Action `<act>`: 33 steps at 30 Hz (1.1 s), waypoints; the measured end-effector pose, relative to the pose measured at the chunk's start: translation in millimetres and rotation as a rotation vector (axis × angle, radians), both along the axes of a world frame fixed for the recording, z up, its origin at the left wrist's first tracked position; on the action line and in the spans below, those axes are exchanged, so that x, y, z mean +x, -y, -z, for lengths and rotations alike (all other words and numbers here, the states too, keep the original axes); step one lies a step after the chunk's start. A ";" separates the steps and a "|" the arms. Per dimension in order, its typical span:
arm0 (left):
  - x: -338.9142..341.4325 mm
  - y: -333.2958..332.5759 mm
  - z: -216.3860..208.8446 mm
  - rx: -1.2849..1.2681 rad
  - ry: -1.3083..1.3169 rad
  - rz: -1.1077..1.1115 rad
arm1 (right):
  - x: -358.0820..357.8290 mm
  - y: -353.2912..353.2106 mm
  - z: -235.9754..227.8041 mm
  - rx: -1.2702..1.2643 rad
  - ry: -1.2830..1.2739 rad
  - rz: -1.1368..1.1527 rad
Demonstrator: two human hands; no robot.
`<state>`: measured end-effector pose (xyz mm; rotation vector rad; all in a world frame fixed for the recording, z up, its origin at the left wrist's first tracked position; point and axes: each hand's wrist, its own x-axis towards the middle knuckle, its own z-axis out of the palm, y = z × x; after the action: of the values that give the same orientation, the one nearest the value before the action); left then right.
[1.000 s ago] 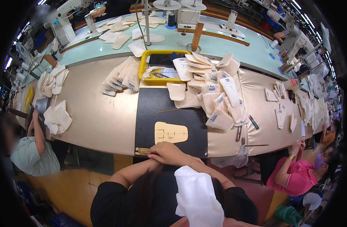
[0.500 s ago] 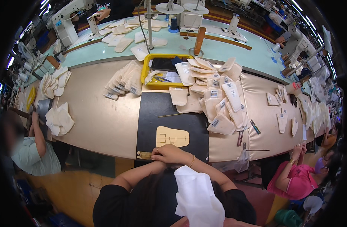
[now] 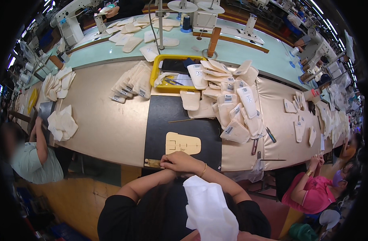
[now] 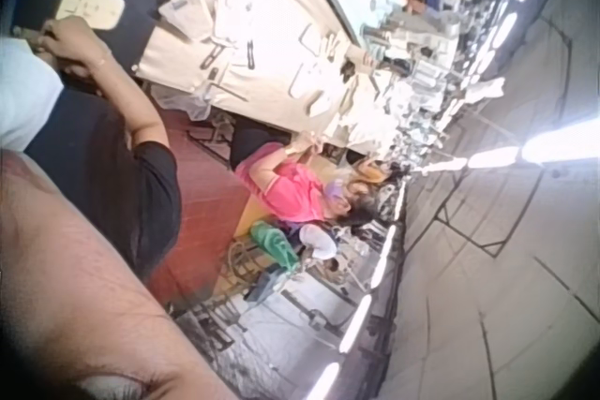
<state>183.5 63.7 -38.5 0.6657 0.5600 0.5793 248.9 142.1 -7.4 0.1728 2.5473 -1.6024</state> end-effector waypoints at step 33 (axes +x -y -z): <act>11.6 -21.9 5.7 -0.038 0.052 0.061 | 2.6 -1.4 -0.3 -0.077 -0.012 0.032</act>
<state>195.1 85.6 -44.1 0.6284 0.4991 0.5263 251.5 143.5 -7.0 0.1975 2.4990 -1.7152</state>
